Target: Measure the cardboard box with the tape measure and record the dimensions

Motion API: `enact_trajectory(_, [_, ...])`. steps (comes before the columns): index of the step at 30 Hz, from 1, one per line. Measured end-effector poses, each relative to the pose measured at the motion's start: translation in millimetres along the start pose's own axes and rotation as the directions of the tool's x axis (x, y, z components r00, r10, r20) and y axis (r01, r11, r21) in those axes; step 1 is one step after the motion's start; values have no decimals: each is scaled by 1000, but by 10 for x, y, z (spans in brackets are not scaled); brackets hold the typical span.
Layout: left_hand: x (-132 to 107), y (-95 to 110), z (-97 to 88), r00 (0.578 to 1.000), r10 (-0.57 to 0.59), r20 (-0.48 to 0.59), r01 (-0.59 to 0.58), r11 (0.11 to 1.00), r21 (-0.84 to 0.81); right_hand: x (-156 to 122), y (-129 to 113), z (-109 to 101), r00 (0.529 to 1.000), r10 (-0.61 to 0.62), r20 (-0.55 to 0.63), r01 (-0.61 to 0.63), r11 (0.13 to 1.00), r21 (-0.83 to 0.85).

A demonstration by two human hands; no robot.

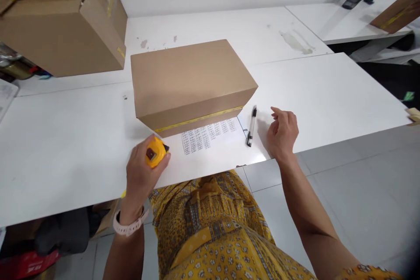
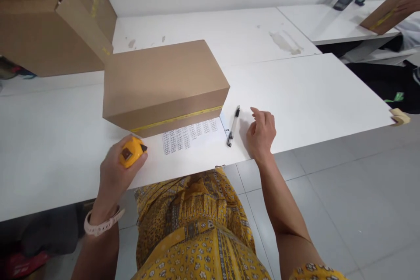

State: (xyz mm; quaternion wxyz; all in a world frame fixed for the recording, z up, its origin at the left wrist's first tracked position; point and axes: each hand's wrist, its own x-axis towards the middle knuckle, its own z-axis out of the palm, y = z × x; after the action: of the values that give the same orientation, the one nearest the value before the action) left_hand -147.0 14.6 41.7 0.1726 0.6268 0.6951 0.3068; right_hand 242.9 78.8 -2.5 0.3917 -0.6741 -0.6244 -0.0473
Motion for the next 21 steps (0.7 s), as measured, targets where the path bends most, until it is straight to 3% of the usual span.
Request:
enact_trajectory(2, [-146,169,-28,986,-3,168,40,976,-213,-154,-330,-128,999,40,9,-41,977,210])
enact_trajectory(3, [-216,270,-42,958,38,285,54,949,-310,-244,-521,-191,991,49,128,-94,925,369])
enact_trajectory(4, [-276,374,-53,913,103,394,60,923,-380,-331,-712,-247,945,24,327,-198,836,512])
enact_trajectory(5, [-322,474,-57,864,171,475,53,905,-422,-409,-890,-291,842,-45,538,-345,723,599])
enact_trajectory(6, [-351,564,-56,820,225,526,37,897,-440,-469,-1042,-323,730,-127,672,-470,622,627])
enact_trajectory(8, [-363,699,-40,776,279,566,-12,903,-429,-527,-1242,-352,574,-231,785,-632,484,605])
enact_trajectory(9, [-353,742,-32,774,283,566,-34,912,-410,-525,-1288,-354,540,-247,805,-674,445,589])
enact_trajectory(12, [-293,808,-41,796,277,538,-70,926,-372,-438,-1292,-345,494,-254,831,-729,401,556])
enact_trajectory(15, [-214,855,-118,794,296,531,-74,914,-399,-316,-1272,-354,477,-305,824,-709,421,566])
enact_trajectory(21, [89,994,-398,722,364,589,25,836,-548,61,-1443,-429,431,-463,774,-666,416,620])
